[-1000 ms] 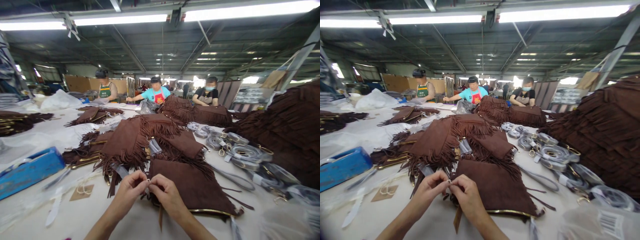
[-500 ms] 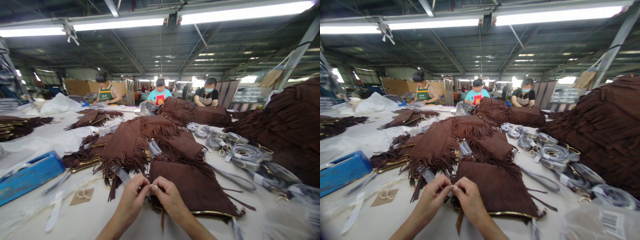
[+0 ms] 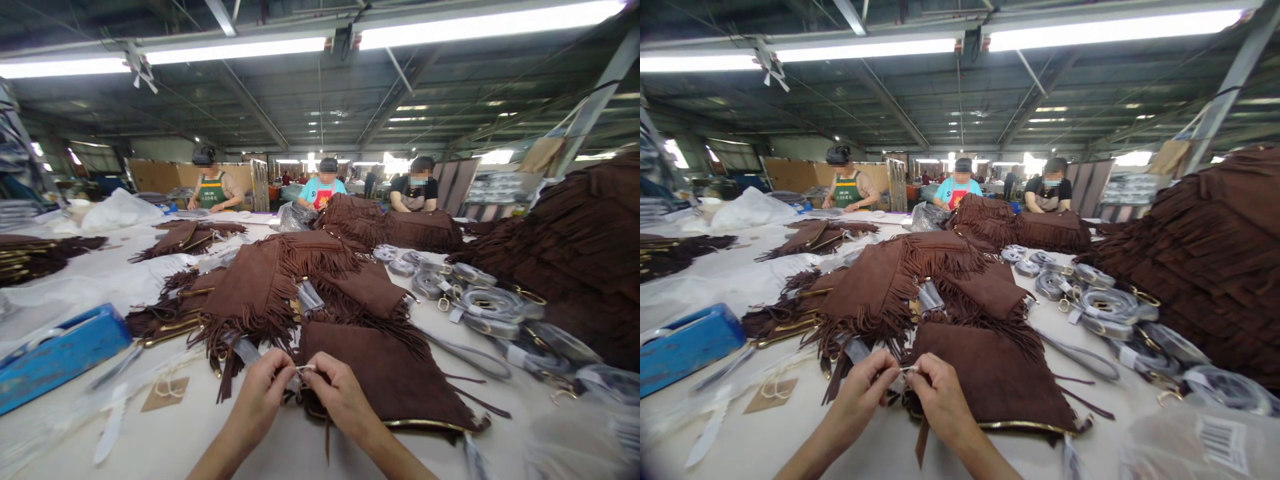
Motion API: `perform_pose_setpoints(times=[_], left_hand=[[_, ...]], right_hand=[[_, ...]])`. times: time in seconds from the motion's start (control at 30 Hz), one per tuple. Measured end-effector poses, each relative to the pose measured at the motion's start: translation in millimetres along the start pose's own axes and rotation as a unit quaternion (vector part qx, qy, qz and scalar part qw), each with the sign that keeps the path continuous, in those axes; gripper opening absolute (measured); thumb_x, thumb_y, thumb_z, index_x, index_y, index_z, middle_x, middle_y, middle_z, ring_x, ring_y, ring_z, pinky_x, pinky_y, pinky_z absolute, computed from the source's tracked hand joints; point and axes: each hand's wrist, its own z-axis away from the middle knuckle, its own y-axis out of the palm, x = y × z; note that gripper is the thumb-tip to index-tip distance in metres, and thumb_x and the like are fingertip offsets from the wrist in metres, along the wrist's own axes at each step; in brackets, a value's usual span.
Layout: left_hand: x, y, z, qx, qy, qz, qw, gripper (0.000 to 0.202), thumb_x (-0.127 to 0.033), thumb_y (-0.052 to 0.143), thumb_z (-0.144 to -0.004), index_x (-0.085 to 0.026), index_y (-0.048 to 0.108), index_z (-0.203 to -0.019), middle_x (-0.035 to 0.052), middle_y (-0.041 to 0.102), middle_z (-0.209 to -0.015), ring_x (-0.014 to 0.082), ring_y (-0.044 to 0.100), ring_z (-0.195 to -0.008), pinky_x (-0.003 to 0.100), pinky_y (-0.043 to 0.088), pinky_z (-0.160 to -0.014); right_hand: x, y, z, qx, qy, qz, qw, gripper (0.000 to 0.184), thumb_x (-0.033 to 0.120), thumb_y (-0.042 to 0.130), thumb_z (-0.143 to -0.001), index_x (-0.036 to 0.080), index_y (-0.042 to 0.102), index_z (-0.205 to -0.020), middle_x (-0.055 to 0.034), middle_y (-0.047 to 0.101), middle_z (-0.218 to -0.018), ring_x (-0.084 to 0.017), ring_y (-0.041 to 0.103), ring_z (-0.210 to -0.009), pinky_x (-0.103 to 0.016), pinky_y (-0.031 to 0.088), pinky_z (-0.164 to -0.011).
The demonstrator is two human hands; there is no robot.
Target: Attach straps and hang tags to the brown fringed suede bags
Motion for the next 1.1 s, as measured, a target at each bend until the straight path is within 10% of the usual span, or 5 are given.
perform_pose_setpoints(times=[0.3,0.5,0.63,0.8,1.1], left_hand=[[-9.8,-4.2,-1.1,0.066,-0.103,0.185,0.975,0.023,-0.039,0.059,-0.077,-0.018,0.054,-0.068,-0.0021,0.053,-0.061,0.0116,0.042,-0.055,0.024,0.031,-0.053],[-7.5,-9.0,-4.1,0.002,-0.162,0.415,0.895,0.030,-0.039,0.075,-0.069,-0.017,0.054,-0.069,0.0047,0.070,-0.081,0.0109,0.049,-0.063,0.022,0.034,-0.058],[-7.0,-10.7,-5.4,-0.002,-0.172,0.452,0.875,0.027,-0.036,0.079,-0.066,-0.015,0.066,-0.075,0.0100,0.072,-0.102,0.0161,0.055,-0.083,0.024,0.039,-0.068],[-3.9,-8.4,-2.3,0.028,-0.161,0.439,0.884,0.026,-0.037,0.076,-0.066,-0.016,0.072,-0.082,0.0111,0.068,-0.122,0.0261,0.053,-0.111,0.030,0.040,-0.082],[-3.1,-7.6,3.9,0.144,0.021,0.102,0.984,0.014,-0.030,0.064,-0.077,-0.020,0.062,-0.067,0.0106,0.044,-0.150,0.0348,0.038,-0.136,0.053,0.024,-0.111]], right_hand=[[-7.1,4.9,-2.9,0.033,0.178,-0.326,0.928,0.039,0.051,0.079,-0.067,0.018,0.057,-0.070,0.0087,0.050,-0.047,-0.006,0.038,-0.041,-0.018,0.028,-0.042],[2.1,-17.7,-2.7,0.033,0.211,-0.570,0.793,0.052,0.040,0.088,-0.056,0.011,0.072,-0.096,-0.0116,0.074,-0.102,-0.021,0.068,-0.098,-0.028,0.050,-0.087],[-6.7,-17.3,-2.7,0.002,0.174,-0.511,0.841,0.055,0.017,0.090,-0.049,0.015,0.072,-0.101,-0.0093,0.074,-0.107,-0.019,0.069,-0.096,-0.025,0.051,-0.083],[-12.6,-8.1,-4.3,-0.028,0.164,-0.487,0.858,0.055,0.024,0.092,-0.050,0.016,0.069,-0.100,-0.0058,0.075,-0.099,-0.015,0.069,-0.084,-0.023,0.053,-0.075],[-9.9,-2.9,-4.6,-0.101,0.166,-0.342,0.919,0.052,0.052,0.084,-0.057,0.019,0.058,-0.087,0.0040,0.063,-0.066,-0.010,0.055,-0.047,-0.018,0.041,-0.039]])
